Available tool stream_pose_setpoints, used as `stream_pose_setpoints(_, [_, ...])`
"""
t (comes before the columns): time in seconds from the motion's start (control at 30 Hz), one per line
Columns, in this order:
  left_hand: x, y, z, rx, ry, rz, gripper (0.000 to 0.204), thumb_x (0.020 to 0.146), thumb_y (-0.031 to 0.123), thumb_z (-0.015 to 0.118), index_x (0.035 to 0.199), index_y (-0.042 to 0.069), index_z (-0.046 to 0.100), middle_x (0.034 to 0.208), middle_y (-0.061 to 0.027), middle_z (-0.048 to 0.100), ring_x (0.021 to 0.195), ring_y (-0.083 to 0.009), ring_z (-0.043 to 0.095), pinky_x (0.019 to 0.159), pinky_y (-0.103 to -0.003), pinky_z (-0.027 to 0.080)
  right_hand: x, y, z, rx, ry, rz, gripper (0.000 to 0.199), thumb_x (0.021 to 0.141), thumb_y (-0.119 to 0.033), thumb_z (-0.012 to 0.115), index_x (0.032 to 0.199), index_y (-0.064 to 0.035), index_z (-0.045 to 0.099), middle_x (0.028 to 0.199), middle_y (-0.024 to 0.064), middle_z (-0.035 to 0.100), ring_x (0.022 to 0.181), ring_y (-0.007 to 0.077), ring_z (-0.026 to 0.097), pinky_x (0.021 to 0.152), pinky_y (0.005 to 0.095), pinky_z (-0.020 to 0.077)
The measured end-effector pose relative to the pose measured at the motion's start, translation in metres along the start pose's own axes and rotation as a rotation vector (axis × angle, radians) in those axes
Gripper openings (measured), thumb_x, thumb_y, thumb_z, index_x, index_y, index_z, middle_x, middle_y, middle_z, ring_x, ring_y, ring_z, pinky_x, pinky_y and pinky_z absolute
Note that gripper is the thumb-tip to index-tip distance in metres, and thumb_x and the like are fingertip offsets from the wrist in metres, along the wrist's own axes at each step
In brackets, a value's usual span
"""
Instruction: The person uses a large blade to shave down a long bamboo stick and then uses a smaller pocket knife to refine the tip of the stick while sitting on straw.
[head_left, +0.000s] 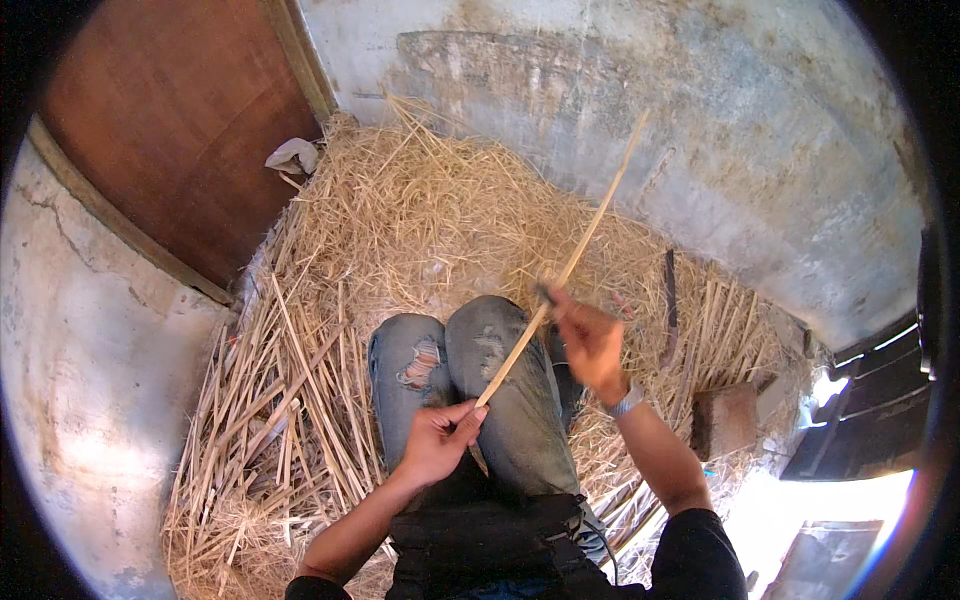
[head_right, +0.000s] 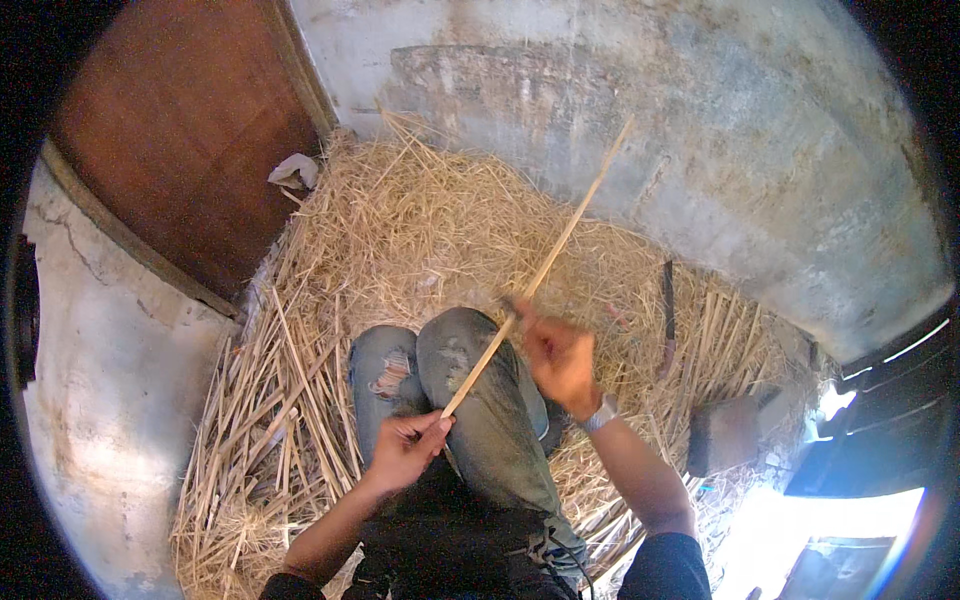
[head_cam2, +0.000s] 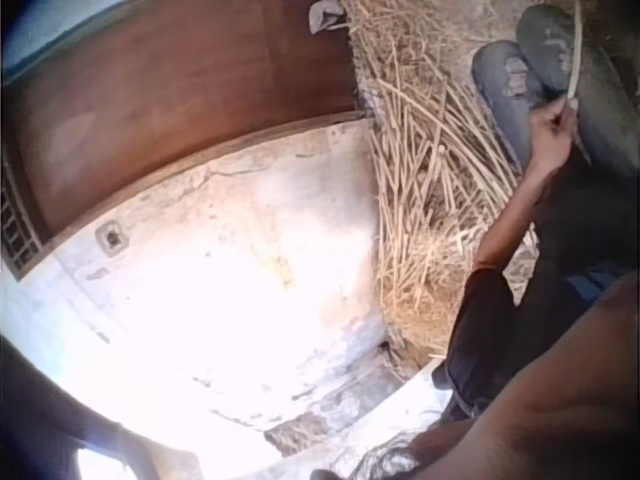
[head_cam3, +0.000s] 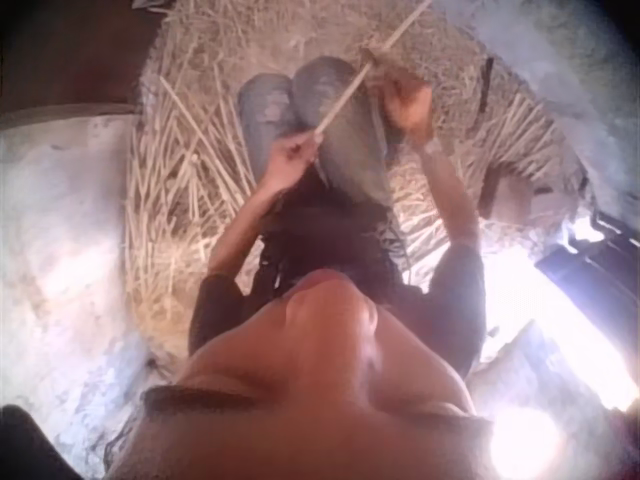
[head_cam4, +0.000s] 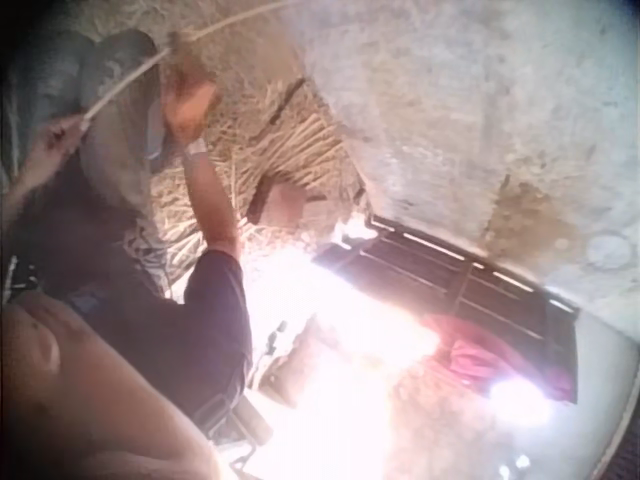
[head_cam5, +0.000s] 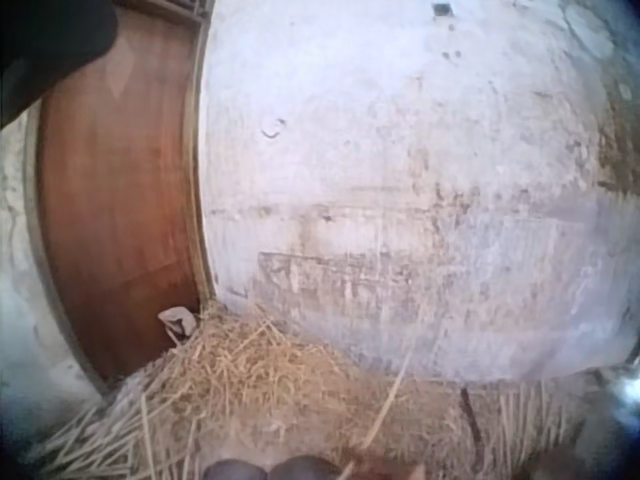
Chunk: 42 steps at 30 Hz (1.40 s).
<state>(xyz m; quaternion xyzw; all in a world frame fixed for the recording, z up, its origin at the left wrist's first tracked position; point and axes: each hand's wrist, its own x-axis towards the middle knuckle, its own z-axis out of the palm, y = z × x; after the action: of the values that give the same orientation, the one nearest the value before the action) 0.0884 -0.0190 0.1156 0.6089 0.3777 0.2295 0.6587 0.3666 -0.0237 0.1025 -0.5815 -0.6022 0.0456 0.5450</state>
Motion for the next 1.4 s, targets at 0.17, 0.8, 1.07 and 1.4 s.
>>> stream_pose_setpoints(0.17, [-0.003, -0.015, 0.010, 0.087, 0.126, 0.151, 0.021, 0.098, 0.016, 0.066, 0.109, -0.002, 0.072, 0.070, 0.0012, 0.063, 0.056, -0.0062, 0.054, 0.051, -0.026, 0.045, 0.063, 0.028, -0.042, -0.394, 0.120, 0.083, 0.037, 0.085, 0.000, 0.059, 0.120, -0.0037, 0.070, 0.072, 0.0167, 0.063, 0.057, 0.0215, 0.060, 0.056, 0.0331, 0.0478])
stream_pose_setpoints(0.8, [-0.005, -0.006, 0.013, 0.486, 0.208, 0.356, 0.013, 0.094, 0.004, 0.066, 0.102, -0.006, 0.069, 0.069, -0.0165, 0.064, 0.055, -0.0205, 0.064, 0.052, -0.031, 0.049, -0.033, -0.058, -0.010, -0.176, -0.375, -0.085, 0.039, 0.082, -0.001, 0.061, 0.119, -0.0084, 0.071, 0.073, 0.0104, 0.066, 0.054, 0.0278, 0.060, 0.051, 0.0368, 0.0502])
stream_pose_setpoints(1.07, [-0.005, -0.011, 0.015, 0.462, 0.269, 0.385, 0.015, 0.093, 0.008, 0.068, 0.104, -0.001, 0.071, 0.068, -0.0128, 0.065, 0.053, -0.0221, 0.064, 0.049, -0.033, 0.049, 0.009, -0.006, -0.030, -0.195, 0.033, -0.008, 0.023, 0.084, 0.001, 0.063, 0.104, -0.0028, 0.073, 0.072, 0.0154, 0.066, 0.054, 0.0269, 0.059, 0.055, 0.0368, 0.0489])
stream_pose_setpoints(1.4, [-0.009, -0.016, 0.019, 0.911, 0.337, 0.501, 0.021, 0.090, 0.008, 0.068, 0.110, 0.004, 0.072, 0.067, -0.0123, 0.061, 0.053, -0.0312, 0.061, 0.047, -0.039, 0.047, -0.007, 0.028, -0.010, -0.227, 0.035, -0.072, 0.042, 0.083, -0.002, 0.060, 0.123, -0.0084, 0.070, 0.069, 0.0130, 0.060, 0.057, 0.0295, 0.060, 0.055, 0.0387, 0.0499])
